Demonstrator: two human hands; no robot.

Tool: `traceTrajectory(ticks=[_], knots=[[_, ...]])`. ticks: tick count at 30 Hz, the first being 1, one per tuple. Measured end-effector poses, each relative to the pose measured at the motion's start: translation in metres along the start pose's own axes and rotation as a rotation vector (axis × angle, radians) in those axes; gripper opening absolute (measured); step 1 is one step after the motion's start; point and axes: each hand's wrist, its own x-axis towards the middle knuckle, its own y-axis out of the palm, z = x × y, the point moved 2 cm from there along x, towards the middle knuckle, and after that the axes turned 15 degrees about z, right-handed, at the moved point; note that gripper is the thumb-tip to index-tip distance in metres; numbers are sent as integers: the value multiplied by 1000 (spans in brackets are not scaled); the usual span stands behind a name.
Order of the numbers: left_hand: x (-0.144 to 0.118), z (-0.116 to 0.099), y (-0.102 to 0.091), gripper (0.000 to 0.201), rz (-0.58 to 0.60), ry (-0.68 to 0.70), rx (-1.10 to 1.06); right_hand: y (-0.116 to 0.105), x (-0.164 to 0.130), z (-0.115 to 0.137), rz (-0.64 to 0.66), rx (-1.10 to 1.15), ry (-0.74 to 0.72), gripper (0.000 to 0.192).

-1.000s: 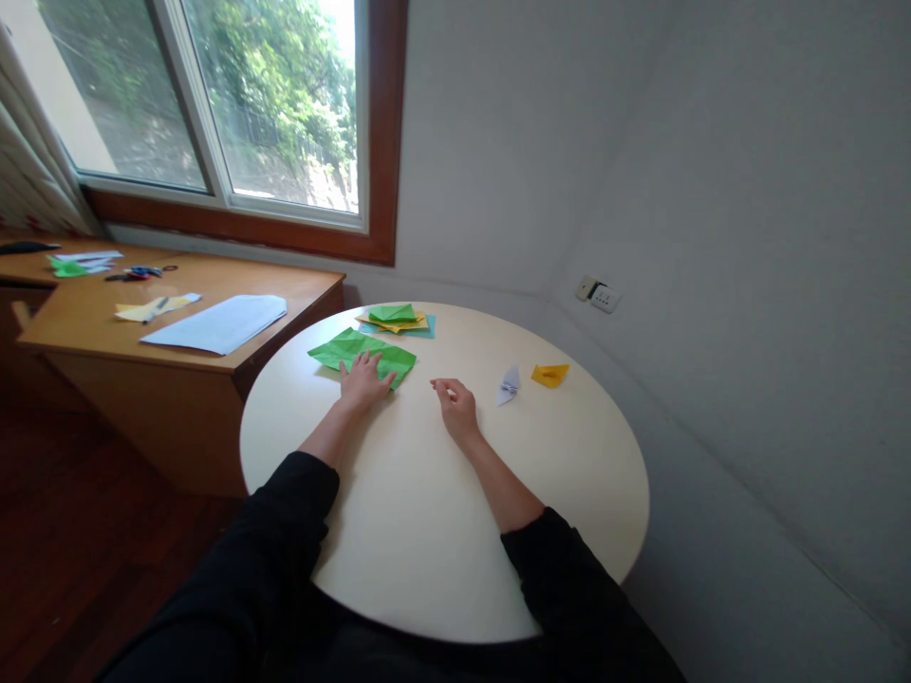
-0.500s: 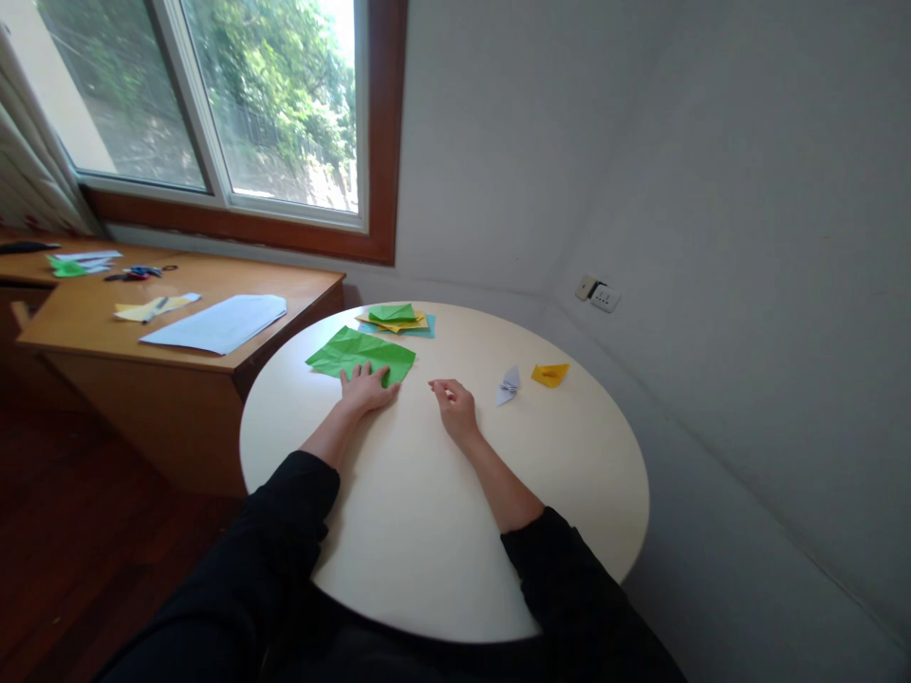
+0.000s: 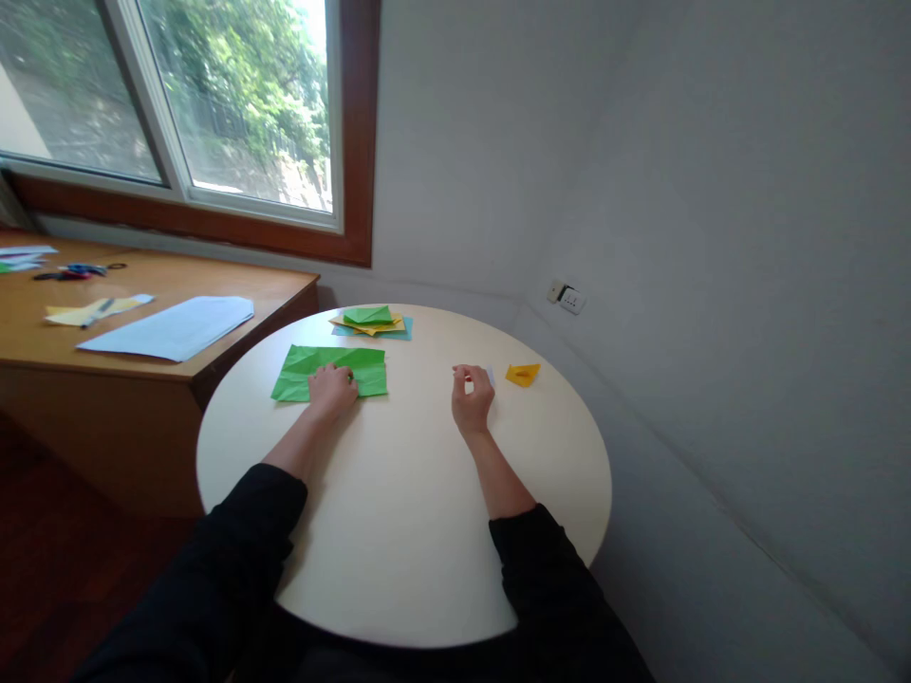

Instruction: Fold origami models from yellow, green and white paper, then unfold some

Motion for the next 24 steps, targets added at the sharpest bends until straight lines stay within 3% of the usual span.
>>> traceTrajectory(ticks=[5, 12, 16, 20, 24], knots=[[1, 0, -3, 38, -3, 8, 6, -28, 11, -36, -216, -53, 92, 24], [-3, -4, -8, 38, -43, 40, -21, -56, 5, -100, -381, -100, 406, 27], [-4, -4, -9, 37, -39, 39, -37, -59, 3, -117, -350, -81, 493, 29], [-2, -3, -8, 37, -37, 36, -70, -58, 5, -124, -192, -183, 567, 34], [-2, -3, -8, 37, -32, 31, -89, -58, 9, -126, -60, -243, 538, 32]])
